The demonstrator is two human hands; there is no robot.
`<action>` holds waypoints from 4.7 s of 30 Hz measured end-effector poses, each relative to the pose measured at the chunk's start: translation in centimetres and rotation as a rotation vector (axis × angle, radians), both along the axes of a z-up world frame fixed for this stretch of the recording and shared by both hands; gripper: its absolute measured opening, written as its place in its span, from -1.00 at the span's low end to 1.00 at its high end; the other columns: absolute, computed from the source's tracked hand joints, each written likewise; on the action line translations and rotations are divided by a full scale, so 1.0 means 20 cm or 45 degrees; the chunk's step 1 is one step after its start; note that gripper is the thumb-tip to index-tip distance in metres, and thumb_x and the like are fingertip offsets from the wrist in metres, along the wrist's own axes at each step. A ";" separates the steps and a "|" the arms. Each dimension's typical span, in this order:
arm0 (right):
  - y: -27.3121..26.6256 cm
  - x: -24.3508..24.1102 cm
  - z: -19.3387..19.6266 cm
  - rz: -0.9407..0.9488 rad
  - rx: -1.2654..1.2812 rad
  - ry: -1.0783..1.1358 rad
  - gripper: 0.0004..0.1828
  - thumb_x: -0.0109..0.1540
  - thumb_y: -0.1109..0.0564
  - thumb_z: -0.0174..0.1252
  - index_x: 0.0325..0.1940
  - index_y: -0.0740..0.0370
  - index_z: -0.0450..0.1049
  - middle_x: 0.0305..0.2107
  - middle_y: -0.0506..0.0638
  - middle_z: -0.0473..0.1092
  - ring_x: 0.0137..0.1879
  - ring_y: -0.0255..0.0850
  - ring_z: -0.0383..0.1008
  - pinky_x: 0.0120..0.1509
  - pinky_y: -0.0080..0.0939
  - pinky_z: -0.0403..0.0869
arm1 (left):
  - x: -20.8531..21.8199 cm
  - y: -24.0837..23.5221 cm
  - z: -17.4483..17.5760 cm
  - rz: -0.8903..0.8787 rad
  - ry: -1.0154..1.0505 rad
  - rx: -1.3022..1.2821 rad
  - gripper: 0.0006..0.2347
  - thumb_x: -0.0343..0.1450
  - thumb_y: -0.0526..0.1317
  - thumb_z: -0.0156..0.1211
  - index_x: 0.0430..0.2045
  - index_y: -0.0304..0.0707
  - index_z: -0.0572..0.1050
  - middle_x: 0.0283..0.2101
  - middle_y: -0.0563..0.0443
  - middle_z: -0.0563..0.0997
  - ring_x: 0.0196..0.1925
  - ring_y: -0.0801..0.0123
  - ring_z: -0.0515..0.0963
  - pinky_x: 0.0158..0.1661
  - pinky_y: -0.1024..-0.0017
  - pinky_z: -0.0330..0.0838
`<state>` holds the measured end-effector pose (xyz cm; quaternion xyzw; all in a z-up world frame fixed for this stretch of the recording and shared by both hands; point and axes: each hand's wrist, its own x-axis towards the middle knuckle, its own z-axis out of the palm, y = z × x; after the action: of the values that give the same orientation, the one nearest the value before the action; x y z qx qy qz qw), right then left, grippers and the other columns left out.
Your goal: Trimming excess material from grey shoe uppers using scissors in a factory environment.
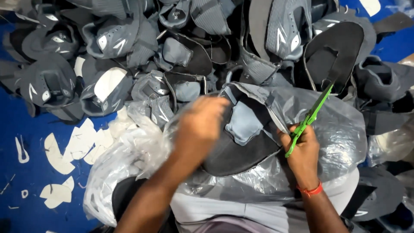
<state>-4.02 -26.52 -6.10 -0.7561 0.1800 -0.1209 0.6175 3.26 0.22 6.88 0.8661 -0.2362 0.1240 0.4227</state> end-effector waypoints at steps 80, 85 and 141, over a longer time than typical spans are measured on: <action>0.21 -0.49 0.17 0.662 1.020 0.972 -0.64 0.21 -0.03 0.24 -0.38 0.35 0.40 -0.64 0.11 0.46 -0.66 -0.12 0.52 -0.78 -0.25 0.24 | -0.17 -0.13 0.01 0.097 0.096 0.242 -0.58 0.38 -0.13 0.33 0.09 -0.31 0.44 -0.15 -0.24 0.57 -0.20 -0.09 0.58 -0.26 0.16 0.47; 0.20 -0.52 0.11 0.661 1.025 0.962 -0.61 0.21 -0.04 0.25 -0.39 0.36 0.39 -0.65 0.11 0.46 -0.68 -0.12 0.50 -0.79 -0.26 0.23 | -0.13 -0.12 -0.21 0.052 -0.065 0.101 -0.81 0.42 -0.18 0.30 -0.16 -0.22 0.56 -0.24 -0.11 0.57 -0.20 -0.02 0.61 -0.18 0.18 0.49; 0.19 -0.45 0.16 1.174 1.993 0.651 -0.14 0.12 -0.67 -0.12 -0.33 0.25 0.28 -0.61 0.00 0.25 -0.64 -0.23 0.28 -0.62 -0.37 0.20 | -0.21 0.09 -0.18 0.012 0.128 0.060 -0.92 0.43 -0.35 0.19 -0.25 -0.30 0.53 -0.27 -0.04 0.57 -0.16 0.11 0.52 -0.07 0.25 0.39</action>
<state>-12.97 -22.76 -2.83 -0.1267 0.0233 0.4600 0.8785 -1.03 2.09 3.26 0.8821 -0.2133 0.0768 0.4130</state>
